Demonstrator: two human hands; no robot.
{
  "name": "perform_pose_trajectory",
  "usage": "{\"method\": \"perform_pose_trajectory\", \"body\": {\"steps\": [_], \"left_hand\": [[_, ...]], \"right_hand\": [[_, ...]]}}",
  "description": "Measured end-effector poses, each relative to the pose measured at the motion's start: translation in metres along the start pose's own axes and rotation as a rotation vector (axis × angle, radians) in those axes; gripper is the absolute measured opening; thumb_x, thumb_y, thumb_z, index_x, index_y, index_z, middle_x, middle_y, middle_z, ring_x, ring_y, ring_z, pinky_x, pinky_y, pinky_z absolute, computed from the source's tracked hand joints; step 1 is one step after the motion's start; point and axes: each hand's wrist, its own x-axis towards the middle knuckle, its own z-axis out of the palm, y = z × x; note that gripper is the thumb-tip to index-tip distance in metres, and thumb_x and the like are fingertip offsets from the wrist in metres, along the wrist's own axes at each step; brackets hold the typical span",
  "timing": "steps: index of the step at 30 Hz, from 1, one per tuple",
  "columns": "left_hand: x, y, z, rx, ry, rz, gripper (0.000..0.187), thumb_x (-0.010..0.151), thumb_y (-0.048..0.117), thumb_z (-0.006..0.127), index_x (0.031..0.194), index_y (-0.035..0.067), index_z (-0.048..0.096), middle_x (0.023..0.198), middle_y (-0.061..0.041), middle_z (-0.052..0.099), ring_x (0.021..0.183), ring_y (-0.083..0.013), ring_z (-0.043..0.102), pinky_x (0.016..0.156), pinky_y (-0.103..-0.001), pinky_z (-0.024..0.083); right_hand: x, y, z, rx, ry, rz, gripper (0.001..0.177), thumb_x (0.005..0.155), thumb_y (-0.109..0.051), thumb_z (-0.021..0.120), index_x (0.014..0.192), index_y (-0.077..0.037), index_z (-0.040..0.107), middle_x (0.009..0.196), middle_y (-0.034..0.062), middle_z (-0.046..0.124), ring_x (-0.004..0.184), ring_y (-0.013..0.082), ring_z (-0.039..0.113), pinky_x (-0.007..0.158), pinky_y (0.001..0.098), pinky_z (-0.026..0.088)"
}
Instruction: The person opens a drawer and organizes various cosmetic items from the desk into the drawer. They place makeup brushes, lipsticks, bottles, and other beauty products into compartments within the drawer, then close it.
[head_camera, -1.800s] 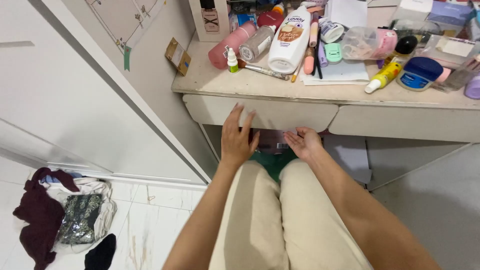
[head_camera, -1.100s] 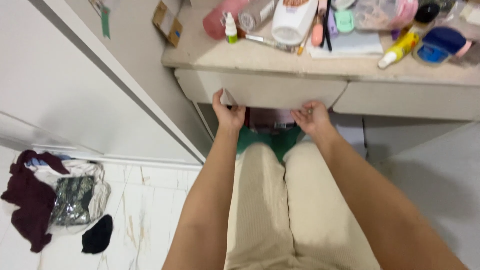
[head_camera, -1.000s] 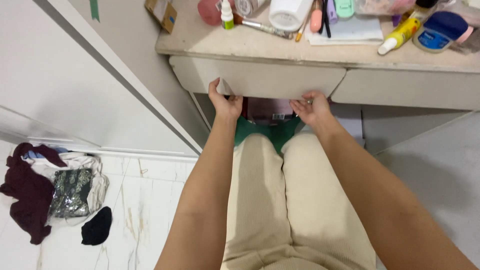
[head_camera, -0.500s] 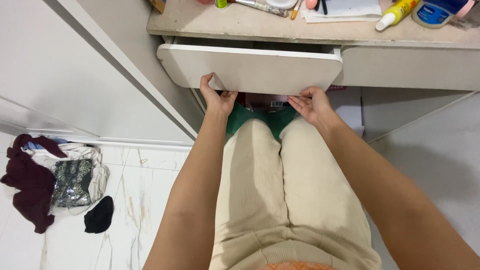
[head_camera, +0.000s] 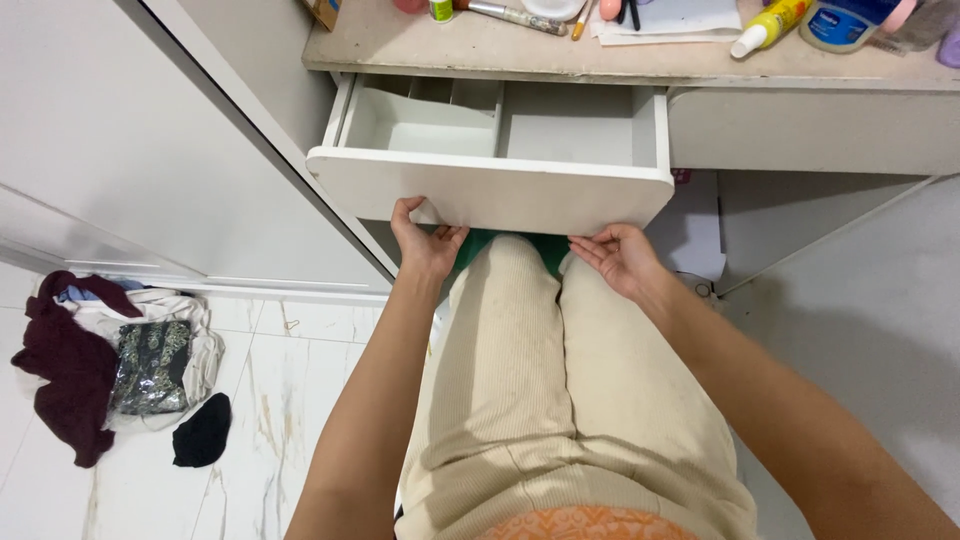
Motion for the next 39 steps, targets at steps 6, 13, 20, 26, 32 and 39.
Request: {"method": "perform_pose_trajectory", "body": {"steps": [6,13,20,26,32,39], "left_hand": [[-0.011,-0.004,0.004,0.135,0.003,0.097,0.099,0.064,0.027,0.063,0.140,0.008,0.002,0.125,-0.018,0.022,0.114,-0.0253,0.038,0.102,-0.037,0.037],[-0.022,-0.019,-0.006,1.023,0.144,1.209,0.095,0.077,0.007,0.065,0.144,0.004,-0.002,0.141,-0.030,-0.006,0.133,-0.0479,0.000,0.110,-0.059,0.003],[-0.031,-0.008,0.028,1.769,-0.557,1.873,0.075,0.064,0.039,0.081,0.129,0.019,0.049,0.129,-0.010,0.046,0.130,-0.0266,0.028,0.111,-0.046,0.005],[-0.002,-0.002,0.035,1.874,-0.648,1.695,0.040,0.063,0.024,0.081,0.100,0.019,0.067,0.086,-0.002,0.066,0.085,-0.0166,0.063,0.088,-0.032,0.042],[-0.014,0.001,0.042,1.821,-0.678,1.355,0.023,0.064,0.014,0.079,0.086,0.013,0.070,0.071,-0.004,0.066,0.067,-0.0184,0.065,0.065,-0.028,0.053],[-0.034,0.003,0.029,1.823,-0.671,1.187,0.022,0.065,0.015,0.078,0.085,0.009,0.070,0.072,-0.007,0.068,0.071,-0.0213,0.066,0.067,-0.029,0.054]], "right_hand": [[0.001,0.003,-0.008,0.003,-0.009,0.006,0.023,0.070,0.007,0.046,0.091,0.009,0.037,0.095,0.0165,0.037,0.112,0.0440,0.049,0.095,0.0466,0.047],[0.011,0.006,-0.013,0.013,-0.005,0.002,0.029,0.070,0.007,0.046,0.097,0.010,0.035,0.099,0.0171,0.035,0.115,0.0444,0.045,0.096,0.0472,0.046],[0.010,0.006,-0.012,-0.005,0.005,0.003,0.030,0.071,0.007,0.047,0.098,0.009,0.036,0.099,0.0156,0.036,0.113,0.0423,0.048,0.095,0.0471,0.047],[0.016,0.007,-0.017,-0.055,-0.024,-0.005,0.030,0.073,0.006,0.045,0.101,0.011,0.035,0.107,0.0221,0.036,0.115,0.0412,0.046,0.096,0.0463,0.045],[-0.009,0.009,-0.012,-0.133,-0.030,-0.013,0.033,0.074,0.006,0.045,0.105,0.015,0.036,0.109,0.0246,0.037,0.112,0.0410,0.048,0.095,0.0463,0.046],[-0.094,-0.024,0.027,-0.834,0.053,-0.027,0.065,0.081,-0.005,0.056,0.129,0.019,0.020,0.122,0.0381,0.043,0.112,0.0441,0.047,0.093,0.0474,0.043]]}}
